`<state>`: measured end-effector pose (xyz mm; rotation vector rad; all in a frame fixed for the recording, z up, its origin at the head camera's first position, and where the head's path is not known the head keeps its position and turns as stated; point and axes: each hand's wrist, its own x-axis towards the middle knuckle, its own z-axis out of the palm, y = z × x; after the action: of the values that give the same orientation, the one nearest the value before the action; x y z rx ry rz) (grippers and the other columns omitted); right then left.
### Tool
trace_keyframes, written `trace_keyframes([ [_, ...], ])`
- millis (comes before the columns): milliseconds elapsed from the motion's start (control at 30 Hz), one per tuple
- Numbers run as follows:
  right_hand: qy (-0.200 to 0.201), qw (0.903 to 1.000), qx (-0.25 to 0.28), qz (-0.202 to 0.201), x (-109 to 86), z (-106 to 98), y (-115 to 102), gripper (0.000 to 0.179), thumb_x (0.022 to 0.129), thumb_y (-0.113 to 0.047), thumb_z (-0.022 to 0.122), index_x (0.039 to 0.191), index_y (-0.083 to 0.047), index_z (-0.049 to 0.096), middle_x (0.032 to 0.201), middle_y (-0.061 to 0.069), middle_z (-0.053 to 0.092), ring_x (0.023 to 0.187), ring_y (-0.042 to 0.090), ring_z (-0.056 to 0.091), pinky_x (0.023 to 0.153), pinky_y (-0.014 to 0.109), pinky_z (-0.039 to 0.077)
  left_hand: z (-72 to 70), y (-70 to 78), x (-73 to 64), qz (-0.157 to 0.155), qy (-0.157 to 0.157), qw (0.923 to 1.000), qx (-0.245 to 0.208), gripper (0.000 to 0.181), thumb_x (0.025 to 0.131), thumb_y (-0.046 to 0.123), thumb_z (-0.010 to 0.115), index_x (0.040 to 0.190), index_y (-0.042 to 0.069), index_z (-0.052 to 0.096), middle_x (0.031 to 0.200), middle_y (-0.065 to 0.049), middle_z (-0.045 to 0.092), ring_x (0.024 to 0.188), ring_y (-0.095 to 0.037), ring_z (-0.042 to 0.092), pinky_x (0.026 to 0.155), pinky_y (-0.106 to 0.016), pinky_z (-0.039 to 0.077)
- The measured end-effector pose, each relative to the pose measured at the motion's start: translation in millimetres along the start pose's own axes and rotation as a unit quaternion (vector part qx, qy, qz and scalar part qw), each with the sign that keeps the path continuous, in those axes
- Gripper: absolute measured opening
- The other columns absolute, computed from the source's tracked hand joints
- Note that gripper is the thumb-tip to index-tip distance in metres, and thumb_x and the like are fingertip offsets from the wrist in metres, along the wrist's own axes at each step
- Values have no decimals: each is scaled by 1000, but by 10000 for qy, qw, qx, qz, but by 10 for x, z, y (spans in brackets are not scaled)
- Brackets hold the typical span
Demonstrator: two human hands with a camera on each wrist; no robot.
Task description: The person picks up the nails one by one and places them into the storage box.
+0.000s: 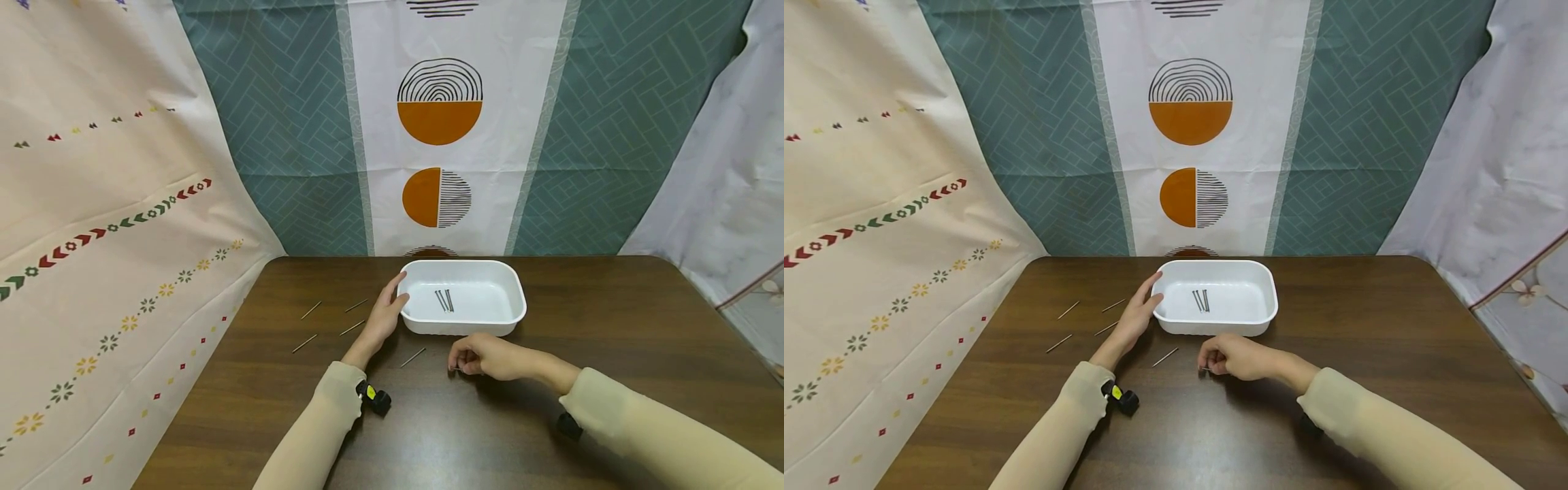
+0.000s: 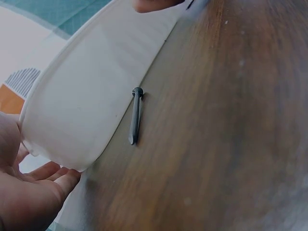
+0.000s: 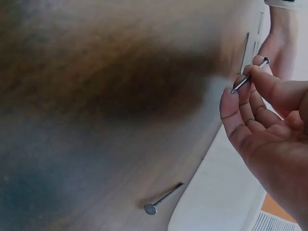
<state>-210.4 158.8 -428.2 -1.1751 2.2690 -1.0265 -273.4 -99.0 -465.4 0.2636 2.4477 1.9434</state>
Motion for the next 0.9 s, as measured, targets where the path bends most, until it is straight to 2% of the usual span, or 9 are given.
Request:
trace_keyframes([
  [133, -68, 9989, 454, 32, 4, -39, -1, 26, 89, 19, 60, 102, 0, 71, 80, 1, 61, 71, 8, 53, 61, 21, 46, -3, -17, 4, 40, 2, 10000, -57, 53, 110, 15, 50, 161, 14, 39, 169, -15, 27, 157, -34, 21, 126, -50, 20],
  [367, -228, 9913, 1271, 268, 9, -127, -19, 28, 87, 21, 53, 110, 13, 66, 82, 4, 59, 70, 15, 54, 59, 28, 51, -2, -26, 6, 85, -18, 9999, -61, 53, 110, 15, 50, 162, 14, 39, 168, -15, 27, 156, -34, 21, 126, -51, 21],
  [600, -2, 9883, 1490, 339, 15, -301, -77, 21, 95, 10, 61, 115, 14, 65, 86, 9, 63, 73, 16, 57, 62, 30, 53, -2, -21, 20, -2, -13, 10000, 52, 53, 110, 16, 50, 161, 18, 40, 168, -13, 28, 156, -32, 22, 126, -49, 22],
  [767, 179, 9850, 1660, 439, 9, -451, -134, 21, 97, 6, 62, 117, 8, 68, 89, 12, 62, 76, 18, 57, 65, 32, 55, 11, -7, 25, 3, 35, 10000, 32, 53, 109, 14, 49, 162, 14, 39, 168, -15, 28, 156, -34, 22, 126, -51, 21],
  [900, 401, 9843, 1632, 544, 22, -557, -129, 25, 96, 6, 63, 119, 11, 67, 89, 11, 63, 77, 24, 59, 66, 34, 57, 14, -15, 28, 34, 76, 10000, -26, 53, 109, 13, 51, 161, 13, 40, 168, -16, 29, 156, -34, 23, 126, -51, 21],
])
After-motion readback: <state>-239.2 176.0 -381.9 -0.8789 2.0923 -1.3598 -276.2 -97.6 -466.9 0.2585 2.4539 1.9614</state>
